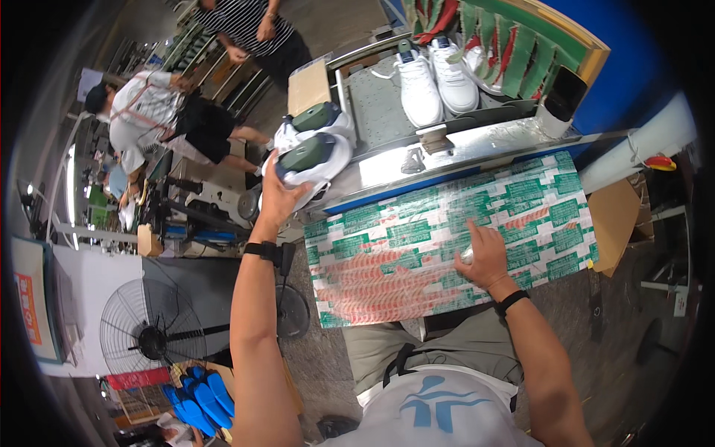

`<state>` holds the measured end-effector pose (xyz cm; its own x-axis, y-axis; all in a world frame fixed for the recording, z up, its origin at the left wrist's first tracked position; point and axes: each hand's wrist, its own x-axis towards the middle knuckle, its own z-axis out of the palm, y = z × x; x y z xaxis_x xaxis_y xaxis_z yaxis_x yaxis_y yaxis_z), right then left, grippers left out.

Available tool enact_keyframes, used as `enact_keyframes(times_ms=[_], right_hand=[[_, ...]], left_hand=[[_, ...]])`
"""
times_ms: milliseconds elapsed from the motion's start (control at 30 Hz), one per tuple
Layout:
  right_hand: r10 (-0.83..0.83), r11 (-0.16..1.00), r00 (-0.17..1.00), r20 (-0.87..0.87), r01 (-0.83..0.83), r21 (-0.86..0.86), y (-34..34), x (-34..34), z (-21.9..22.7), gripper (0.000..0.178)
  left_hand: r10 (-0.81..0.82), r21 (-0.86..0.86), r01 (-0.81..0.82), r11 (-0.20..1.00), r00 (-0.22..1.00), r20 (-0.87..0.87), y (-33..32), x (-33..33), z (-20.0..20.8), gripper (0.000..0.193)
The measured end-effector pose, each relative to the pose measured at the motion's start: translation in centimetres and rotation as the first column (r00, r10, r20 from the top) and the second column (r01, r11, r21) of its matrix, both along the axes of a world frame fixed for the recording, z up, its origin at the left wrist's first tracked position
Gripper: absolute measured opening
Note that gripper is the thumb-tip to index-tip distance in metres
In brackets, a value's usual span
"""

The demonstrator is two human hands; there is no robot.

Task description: Cleaning and inspecting white sneakers at a shoe manufacturing station.

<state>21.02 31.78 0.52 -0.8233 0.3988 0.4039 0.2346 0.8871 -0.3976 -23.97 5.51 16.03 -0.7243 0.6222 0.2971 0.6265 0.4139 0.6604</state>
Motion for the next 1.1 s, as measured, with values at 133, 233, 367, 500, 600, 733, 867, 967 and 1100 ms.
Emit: enact_keyframes(times_ms=[133,233,367,500,600,733,867,967,1100], right_hand=[[0.0,1.0,0.999,0.033,-0.001,0.003,0.1,0.0,0.1,0.085],[0.006,1.0,0.998,0.058,-0.005,-0.016,-0.1,0.0,0.4,0.088],[0.002,1.0,0.996,0.095,-0.002,0.001,-0.2,0.4,0.2,0.09],[0.024,1.0,0.997,0.076,-0.025,0.016,-0.2,0.0,0.7,0.089],[0.042,0.999,0.997,0.06,-0.042,-0.007,0.1,0.0,0.7,0.088],[0.102,0.99,0.993,0.066,-0.095,-0.1,2.4,0.2,0.4,0.088],[0.024,0.999,0.994,0.108,-0.022,-0.025,4.2,0.8,1.2,0.089],[0.019,1.0,0.998,0.061,-0.02,0.024,4.1,0.6,0.7,0.089],[0.003,1.0,0.995,0.099,-0.002,-0.01,4.3,1.0,0.7,0.088]], left_hand=[[0.118,-0.003,-0.12,0.993,0.98,-0.161,-0.6,-0.7,-3.9,0.121],[0.146,0.021,-0.145,0.989,0.983,-0.107,-0.6,-0.4,-3.8,0.116],[0.269,0.0,-0.271,0.963,0.958,-0.101,0.6,1.0,-3.5,0.113],[0.271,0.021,-0.271,0.962,0.955,-0.116,0.0,1.1,-2.9,0.113],[0.173,0.013,-0.173,0.985,0.985,-0.023,0.1,0.8,-1.5,0.116],[0.198,0.006,-0.217,0.976,0.878,-0.435,4.6,7.1,1.5,0.109],[-0.148,-0.064,0.135,0.989,0.941,-0.303,15.0,10.9,3.3,0.085],[-0.126,-0.065,0.135,0.989,0.985,0.121,25.1,7.0,-1.5,0.087],[0.047,-0.149,0.041,0.988,0.836,0.546,35.4,5.2,-1.4,0.087]])
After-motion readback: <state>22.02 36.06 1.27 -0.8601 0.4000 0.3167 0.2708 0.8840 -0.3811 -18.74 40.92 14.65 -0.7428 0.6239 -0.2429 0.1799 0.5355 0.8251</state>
